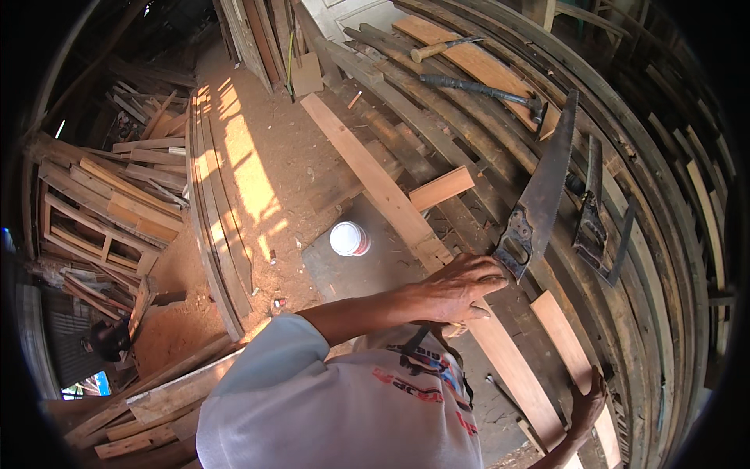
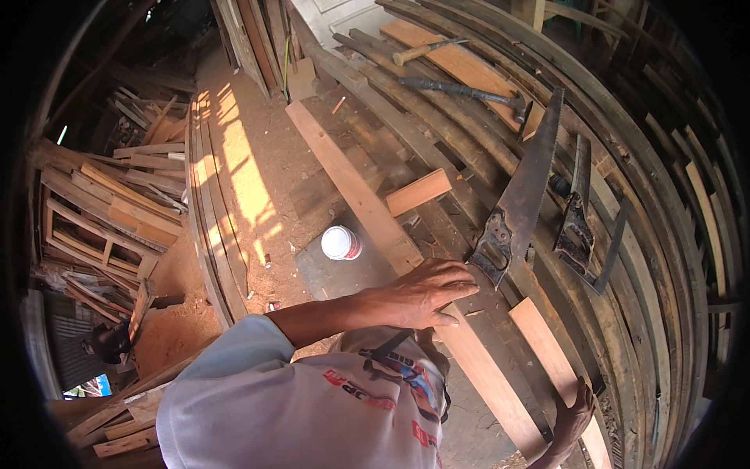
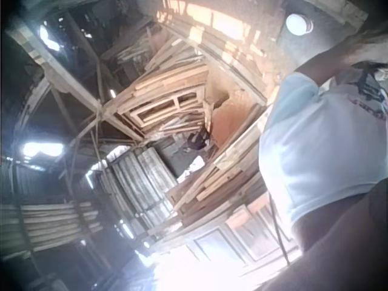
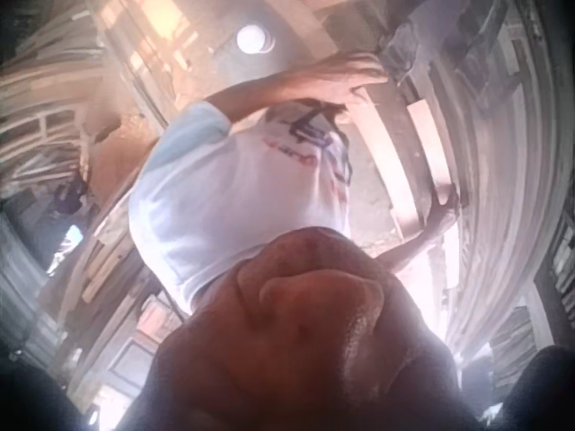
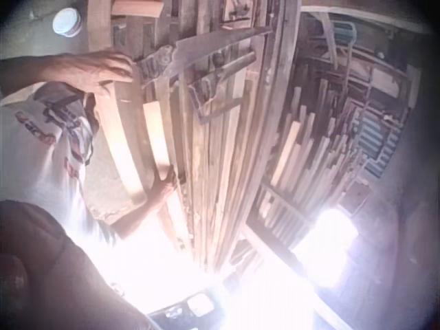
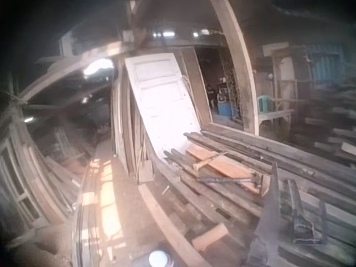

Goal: The person uses a hand saw to cut a long wooden plank into smaller pieces on a workbench. They repeatedly position the plank, saw through it, and separate the cut sections.

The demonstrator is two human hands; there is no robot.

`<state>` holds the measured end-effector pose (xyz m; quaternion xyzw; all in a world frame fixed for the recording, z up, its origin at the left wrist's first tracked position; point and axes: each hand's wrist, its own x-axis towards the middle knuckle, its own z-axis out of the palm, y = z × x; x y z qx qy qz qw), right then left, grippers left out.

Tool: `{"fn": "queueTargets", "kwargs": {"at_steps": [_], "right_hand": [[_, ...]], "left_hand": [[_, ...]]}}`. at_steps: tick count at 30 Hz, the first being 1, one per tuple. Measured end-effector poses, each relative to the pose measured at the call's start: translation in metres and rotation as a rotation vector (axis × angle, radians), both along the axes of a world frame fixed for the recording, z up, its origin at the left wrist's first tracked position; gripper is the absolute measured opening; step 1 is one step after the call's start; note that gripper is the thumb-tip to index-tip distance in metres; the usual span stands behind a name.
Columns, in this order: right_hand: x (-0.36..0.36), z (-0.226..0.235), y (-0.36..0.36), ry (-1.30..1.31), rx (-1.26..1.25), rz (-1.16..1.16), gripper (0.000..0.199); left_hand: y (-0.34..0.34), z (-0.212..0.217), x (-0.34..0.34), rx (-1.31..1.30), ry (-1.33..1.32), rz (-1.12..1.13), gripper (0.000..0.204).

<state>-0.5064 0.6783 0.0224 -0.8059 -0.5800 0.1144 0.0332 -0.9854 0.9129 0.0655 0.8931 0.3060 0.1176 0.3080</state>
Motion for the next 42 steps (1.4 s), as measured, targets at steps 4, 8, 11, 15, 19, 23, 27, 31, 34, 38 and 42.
{"fn": "queueTargets", "kwargs": {"at_steps": [4, 8, 11, 15, 19, 23, 27, 31, 34, 38, 42], "right_hand": [[-0.024, 0.026, 0.015, 0.028, -0.046, -0.117, 0.081], [-0.016, 0.02, 0.013, 0.12, 0.036, -0.206, 0.07], [-0.039, 0.033, 0.032, 0.149, -0.008, -0.14, 0.064], [-0.095, 0.056, 0.078, 0.145, 0.03, -0.009, 0.06], [-0.164, 0.074, 0.132, 0.236, 0.094, 0.125, 0.058], [-0.225, 0.075, 0.189, 0.309, 0.113, 0.247, 0.059], [-0.269, 0.073, 0.237, 0.285, 0.152, 0.255, 0.062], [-0.292, 0.055, 0.272, 0.229, 0.103, 0.19, 0.063], [-0.305, 0.04, 0.281, 0.136, 0.105, 0.14, 0.068], [-0.32, 0.03, 0.281, 0.05, 0.067, 0.051, 0.082], [-0.329, 0.012, 0.267, 0.042, 0.105, 0.052, 0.097]], "left_hand": [[-0.024, 0.006, -0.037, 0.025, -0.05, 0.187, 0.069], [-0.026, 0.006, -0.052, 0.009, -0.092, 0.286, 0.058], [-0.024, 0.006, -0.057, 0.006, -0.104, 0.307, 0.054], [-0.004, 0.009, -0.073, -0.008, -0.111, 0.346, 0.053], [0.042, 0.024, -0.094, -0.013, -0.107, 0.376, 0.053], [0.115, 0.026, -0.12, 0.083, -0.09, 0.391, 0.055], [0.218, 0.017, -0.14, 0.103, -0.092, 0.376, 0.055], [0.322, -0.008, -0.145, 0.285, -0.044, 0.366, 0.058], [0.385, -0.028, -0.131, 0.421, -0.006, 0.391, 0.06], [0.443, -0.053, -0.108, 0.483, 0.14, 0.393, 0.062], [0.476, -0.063, -0.093, 0.373, 0.202, 0.38, 0.05]]}}
